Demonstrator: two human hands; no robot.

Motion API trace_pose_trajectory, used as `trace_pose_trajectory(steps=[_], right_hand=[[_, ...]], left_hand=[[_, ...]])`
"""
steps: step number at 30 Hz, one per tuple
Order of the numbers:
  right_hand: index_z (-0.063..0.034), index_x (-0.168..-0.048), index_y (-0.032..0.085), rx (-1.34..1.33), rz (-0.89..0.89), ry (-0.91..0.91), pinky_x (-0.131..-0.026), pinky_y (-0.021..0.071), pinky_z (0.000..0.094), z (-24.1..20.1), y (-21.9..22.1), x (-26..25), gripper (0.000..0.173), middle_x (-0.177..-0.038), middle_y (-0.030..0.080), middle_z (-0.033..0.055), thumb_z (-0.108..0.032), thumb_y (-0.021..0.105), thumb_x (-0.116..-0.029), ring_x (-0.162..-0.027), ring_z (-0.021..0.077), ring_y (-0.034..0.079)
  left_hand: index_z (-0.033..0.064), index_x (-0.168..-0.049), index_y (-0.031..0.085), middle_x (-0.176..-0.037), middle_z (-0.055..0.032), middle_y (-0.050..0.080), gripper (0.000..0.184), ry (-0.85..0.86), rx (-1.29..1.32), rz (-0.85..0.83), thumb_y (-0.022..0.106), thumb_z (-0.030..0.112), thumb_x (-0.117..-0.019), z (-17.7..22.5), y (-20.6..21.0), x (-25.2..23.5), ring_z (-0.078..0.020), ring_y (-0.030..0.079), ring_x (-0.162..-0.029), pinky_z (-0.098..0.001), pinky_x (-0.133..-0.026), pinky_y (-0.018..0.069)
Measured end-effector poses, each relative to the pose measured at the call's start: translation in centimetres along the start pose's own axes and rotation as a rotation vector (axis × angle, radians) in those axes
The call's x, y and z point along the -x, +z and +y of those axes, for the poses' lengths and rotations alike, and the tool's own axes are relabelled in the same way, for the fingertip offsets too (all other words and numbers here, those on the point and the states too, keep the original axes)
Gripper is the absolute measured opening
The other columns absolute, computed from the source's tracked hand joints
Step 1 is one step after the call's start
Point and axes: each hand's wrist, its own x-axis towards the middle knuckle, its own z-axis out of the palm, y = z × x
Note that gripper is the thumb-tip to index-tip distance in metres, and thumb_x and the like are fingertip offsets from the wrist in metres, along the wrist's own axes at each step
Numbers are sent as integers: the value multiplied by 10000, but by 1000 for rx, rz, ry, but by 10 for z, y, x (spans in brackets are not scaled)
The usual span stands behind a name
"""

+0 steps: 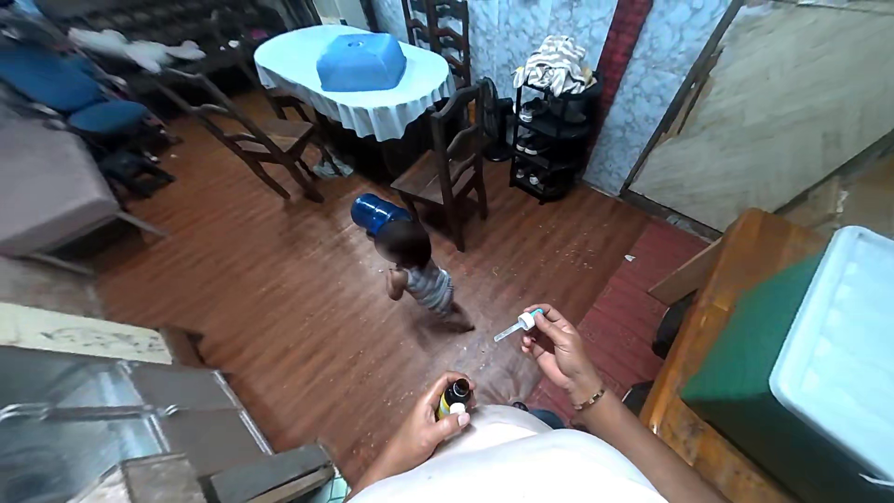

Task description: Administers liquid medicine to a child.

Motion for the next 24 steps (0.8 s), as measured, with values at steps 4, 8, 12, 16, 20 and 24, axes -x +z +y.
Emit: trace_pose_trajectory(steps=[4, 8, 12, 16, 20, 24], right_hand=[[-19, -1145, 627, 17, -82, 5, -650, 605, 287, 0, -3, -9, 196, -899, 686, 93, -92, 465, -1062, -687, 137, 670], [-18, -1160, 630, 53, -138, 24, -665, 612, 296, 0, -8, -23, 204, -918, 700, 99, -87, 466, -1061, -710, 151, 687], [0, -1171, 626, 121, -171, 32, -670, 624, 317, -1, -15, -43, 196, -947, 705, 122, -76, 492, -1051, -731, 172, 702], [-2, -1205, 632, 168, -313, 10, -715, 637, 334, -7, -23, -67, 207, -1011, 718, 124, -53, 547, -1023, -784, 186, 721], [-24, -1219, 643, 191, -445, 22, -746, 636, 345, -10, -23, -93, 216, -1052, 719, 117, -60, 573, -1017, -831, 190, 725], [-20, -1203, 643, 202, -473, 109, -727, 636, 342, 3, -9, -117, 208, -1022, 716, 120, -76, 557, -1022, -797, 191, 721]], left_hand=[[97, -1304, 557, -1175, 22, 673, 468, -7, 10, 43, 735, 284, -914, 0, 5, 1, -72, 658, -1011, -267, -906, 558], [91, -1305, 553, -1180, 16, 672, 453, 12, 2, 91, 722, 262, -921, -3, 11, 0, -74, 655, -1023, -273, -915, 555], [99, -1299, 553, -1146, 16, 676, 438, 32, 12, 156, 716, 261, -926, -6, 19, -3, -73, 654, -1001, -271, -902, 552], [96, -1291, 563, -1143, 11, 681, 447, 48, 25, 236, 732, 261, -911, -12, 27, -6, -82, 656, -1008, -279, -908, 552], [100, -1300, 566, -1168, 14, 674, 465, 28, 18, 343, 735, 288, -909, -18, 37, -2, -80, 655, -1014, -283, -913, 554], [104, -1292, 573, -1143, 21, 683, 450, 41, 46, 449, 729, 299, -917, -20, 36, 8, -75, 656, -1009, -279, -911, 552]])
